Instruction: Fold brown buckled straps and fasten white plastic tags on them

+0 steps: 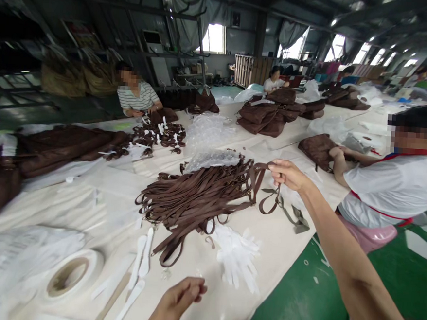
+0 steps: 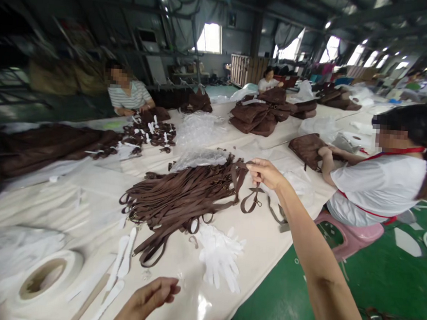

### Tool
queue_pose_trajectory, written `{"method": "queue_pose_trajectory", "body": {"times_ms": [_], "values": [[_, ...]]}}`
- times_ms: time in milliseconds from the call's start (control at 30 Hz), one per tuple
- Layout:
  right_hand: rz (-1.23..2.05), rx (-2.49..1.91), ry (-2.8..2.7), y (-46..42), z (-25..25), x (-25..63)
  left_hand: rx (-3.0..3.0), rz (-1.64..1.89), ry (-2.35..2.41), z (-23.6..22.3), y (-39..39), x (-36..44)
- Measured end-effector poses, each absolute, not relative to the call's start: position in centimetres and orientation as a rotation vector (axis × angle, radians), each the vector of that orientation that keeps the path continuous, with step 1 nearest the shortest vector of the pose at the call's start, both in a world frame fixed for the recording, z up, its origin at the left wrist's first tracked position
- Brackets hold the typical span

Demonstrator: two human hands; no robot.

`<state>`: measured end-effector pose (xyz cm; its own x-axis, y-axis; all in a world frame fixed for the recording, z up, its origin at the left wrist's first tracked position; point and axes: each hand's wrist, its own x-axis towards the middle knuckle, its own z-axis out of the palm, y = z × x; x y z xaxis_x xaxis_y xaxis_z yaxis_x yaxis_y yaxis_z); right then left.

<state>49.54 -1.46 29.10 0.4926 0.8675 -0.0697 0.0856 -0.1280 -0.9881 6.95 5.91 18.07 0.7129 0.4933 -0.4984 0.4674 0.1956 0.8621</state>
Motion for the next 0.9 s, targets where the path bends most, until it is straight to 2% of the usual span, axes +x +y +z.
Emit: {"method": "queue_pose_trajectory", "body": {"times_ms": [133,267,400,533,633,767,900], "values": [[0.917,-1.294,-1.137,-2.1,32.8,43.8,1.166,0.128,0.727,23.4,6.5,12.9],[0.918,-1.358,-1.437,-3.2,31.8,35.1,0.786,0.295,0.51,26.9,7.4,16.3],[0.777,-1.449,-1.758,-5.3,28.9,27.6,0.549,0.45,0.599,28.8,9.1,14.9],[0.837,-1.231,-2.025,-6.9,26.6,23.4,0.48,0.506,0.636,31.0,10.2,10.1],[0.869,-1.127,-1.844,-6.1,25.3,23.0,0.564,0.55,0.57,33.3,9.8,6.3],[0.613,-1.24,-1.378,-1.5,24.5,23.1,0.776,0.551,0.604,35.3,8.2,3.6],[0.783,-1.022,-1.48,3.8,27.0,21.2,0.956,0.508,0.605,35.5,7.0,2.9]]}}
